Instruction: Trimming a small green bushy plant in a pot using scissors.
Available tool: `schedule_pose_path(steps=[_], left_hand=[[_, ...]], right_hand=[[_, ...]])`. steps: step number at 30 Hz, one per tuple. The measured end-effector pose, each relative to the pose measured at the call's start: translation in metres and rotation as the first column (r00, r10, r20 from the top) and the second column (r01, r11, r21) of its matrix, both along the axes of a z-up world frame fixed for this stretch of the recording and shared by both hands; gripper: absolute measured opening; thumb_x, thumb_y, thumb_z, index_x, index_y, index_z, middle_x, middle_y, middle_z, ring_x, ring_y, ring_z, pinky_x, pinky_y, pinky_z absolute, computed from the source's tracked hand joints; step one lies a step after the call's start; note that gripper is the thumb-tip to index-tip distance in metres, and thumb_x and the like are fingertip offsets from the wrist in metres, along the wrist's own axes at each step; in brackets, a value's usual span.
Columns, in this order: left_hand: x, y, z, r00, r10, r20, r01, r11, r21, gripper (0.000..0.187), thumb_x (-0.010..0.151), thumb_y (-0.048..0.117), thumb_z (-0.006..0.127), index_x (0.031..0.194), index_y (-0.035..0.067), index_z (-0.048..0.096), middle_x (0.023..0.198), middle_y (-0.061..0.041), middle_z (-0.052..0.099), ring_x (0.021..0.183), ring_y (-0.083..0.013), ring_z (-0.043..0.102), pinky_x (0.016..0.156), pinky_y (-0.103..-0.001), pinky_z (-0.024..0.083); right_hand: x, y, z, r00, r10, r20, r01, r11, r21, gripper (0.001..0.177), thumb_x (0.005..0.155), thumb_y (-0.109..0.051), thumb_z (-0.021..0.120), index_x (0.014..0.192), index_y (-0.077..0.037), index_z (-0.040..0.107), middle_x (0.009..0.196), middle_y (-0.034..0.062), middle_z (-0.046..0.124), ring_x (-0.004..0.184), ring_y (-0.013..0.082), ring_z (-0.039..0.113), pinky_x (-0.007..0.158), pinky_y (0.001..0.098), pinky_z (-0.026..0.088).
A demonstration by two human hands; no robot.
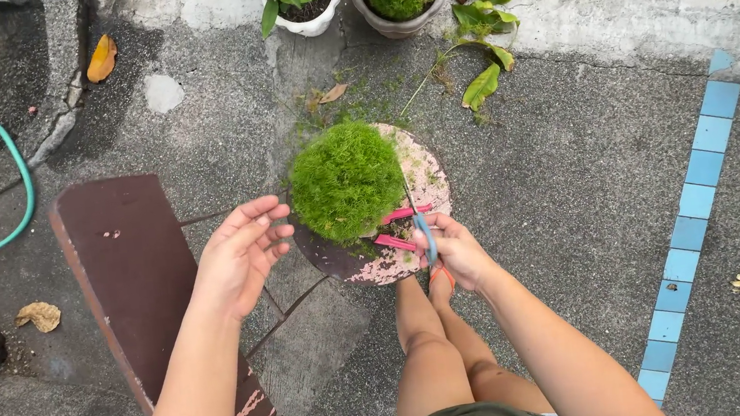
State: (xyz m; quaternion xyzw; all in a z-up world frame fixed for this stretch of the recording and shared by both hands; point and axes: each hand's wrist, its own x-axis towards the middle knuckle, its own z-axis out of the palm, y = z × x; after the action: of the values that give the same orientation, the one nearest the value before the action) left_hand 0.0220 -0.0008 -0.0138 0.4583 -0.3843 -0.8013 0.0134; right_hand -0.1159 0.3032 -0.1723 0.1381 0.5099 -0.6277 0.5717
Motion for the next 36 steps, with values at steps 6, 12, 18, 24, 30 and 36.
schedule_pose_path(steps=[6, 12, 18, 24, 30, 36], left_hand=[[0.001, 0.005, -0.010, 0.998, -0.028, 0.060, 0.027, 0.999, 0.017, 0.029, 0.100, 0.009, 0.051, 0.127, 0.004, 0.061, 0.118, -0.009, 0.069, 0.097, -0.0183, 0.066, 0.084, -0.035, 0.054], [0.002, 0.020, -0.024, 0.993, -0.090, 0.075, 0.086, 0.995, 0.052, 0.028, 0.100, 0.010, 0.052, 0.126, 0.002, 0.061, 0.116, -0.011, 0.069, 0.098, -0.0200, 0.067, 0.084, -0.037, 0.054], [0.011, 0.029, -0.039, 0.989, -0.102, 0.103, 0.090, 0.989, 0.114, 0.029, 0.099, 0.010, 0.053, 0.126, 0.002, 0.062, 0.116, -0.011, 0.070, 0.100, -0.0204, 0.067, 0.084, -0.037, 0.054], [0.019, 0.027, -0.050, 0.987, -0.068, 0.145, 0.048, 0.989, 0.139, 0.029, 0.099, 0.011, 0.052, 0.126, 0.002, 0.062, 0.116, -0.011, 0.070, 0.100, -0.0200, 0.066, 0.086, -0.037, 0.054], [0.024, 0.028, -0.057, 0.985, -0.039, 0.168, 0.011, 0.986, 0.164, 0.028, 0.099, 0.010, 0.052, 0.124, 0.002, 0.062, 0.115, -0.012, 0.070, 0.100, -0.0211, 0.067, 0.086, -0.038, 0.054], [0.026, 0.030, -0.060, 0.980, -0.037, 0.196, -0.004, 0.979, 0.205, 0.028, 0.099, 0.010, 0.052, 0.123, 0.003, 0.064, 0.115, -0.011, 0.071, 0.101, -0.0212, 0.067, 0.087, -0.038, 0.054]], right_hand=[[-0.003, 0.013, -0.012, 0.994, 0.073, -0.079, -0.069, 0.996, 0.055, 0.041, 0.086, -0.011, 0.079, 0.122, -0.008, 0.062, 0.079, 0.0029, 0.066, 0.064, 0.0103, 0.061, 0.056, 0.0261, 0.048], [-0.014, 0.017, -0.002, 0.998, 0.066, 0.021, -0.067, 0.997, 0.033, 0.038, 0.091, -0.028, 0.072, 0.121, -0.008, 0.060, 0.078, 0.0032, 0.068, 0.062, 0.0131, 0.064, 0.054, 0.0243, 0.042], [-0.028, -0.004, -0.017, 0.987, 0.158, -0.042, -0.157, 0.987, 0.038, 0.037, 0.088, -0.021, 0.078, 0.119, -0.007, 0.062, 0.078, 0.0027, 0.066, 0.063, 0.0118, 0.063, 0.055, 0.0256, 0.046], [-0.049, 0.007, -0.018, 0.985, 0.171, -0.020, -0.171, 0.985, 0.034, 0.043, 0.083, -0.018, 0.079, 0.122, -0.008, 0.061, 0.082, 0.0024, 0.069, 0.064, 0.0123, 0.064, 0.057, 0.0272, 0.048], [-0.060, 0.010, -0.012, 0.966, 0.258, 0.034, -0.260, 0.953, 0.156, 0.044, 0.090, -0.030, 0.073, 0.124, -0.007, 0.059, 0.083, 0.0020, 0.068, 0.068, 0.0114, 0.065, 0.061, 0.0277, 0.048], [-0.057, -0.007, -0.021, 0.927, 0.368, -0.072, -0.345, 0.912, 0.222, 0.052, 0.084, -0.026, 0.081, 0.129, -0.008, 0.061, 0.081, 0.0038, 0.062, 0.069, 0.0136, 0.060, 0.062, 0.0292, 0.050]])
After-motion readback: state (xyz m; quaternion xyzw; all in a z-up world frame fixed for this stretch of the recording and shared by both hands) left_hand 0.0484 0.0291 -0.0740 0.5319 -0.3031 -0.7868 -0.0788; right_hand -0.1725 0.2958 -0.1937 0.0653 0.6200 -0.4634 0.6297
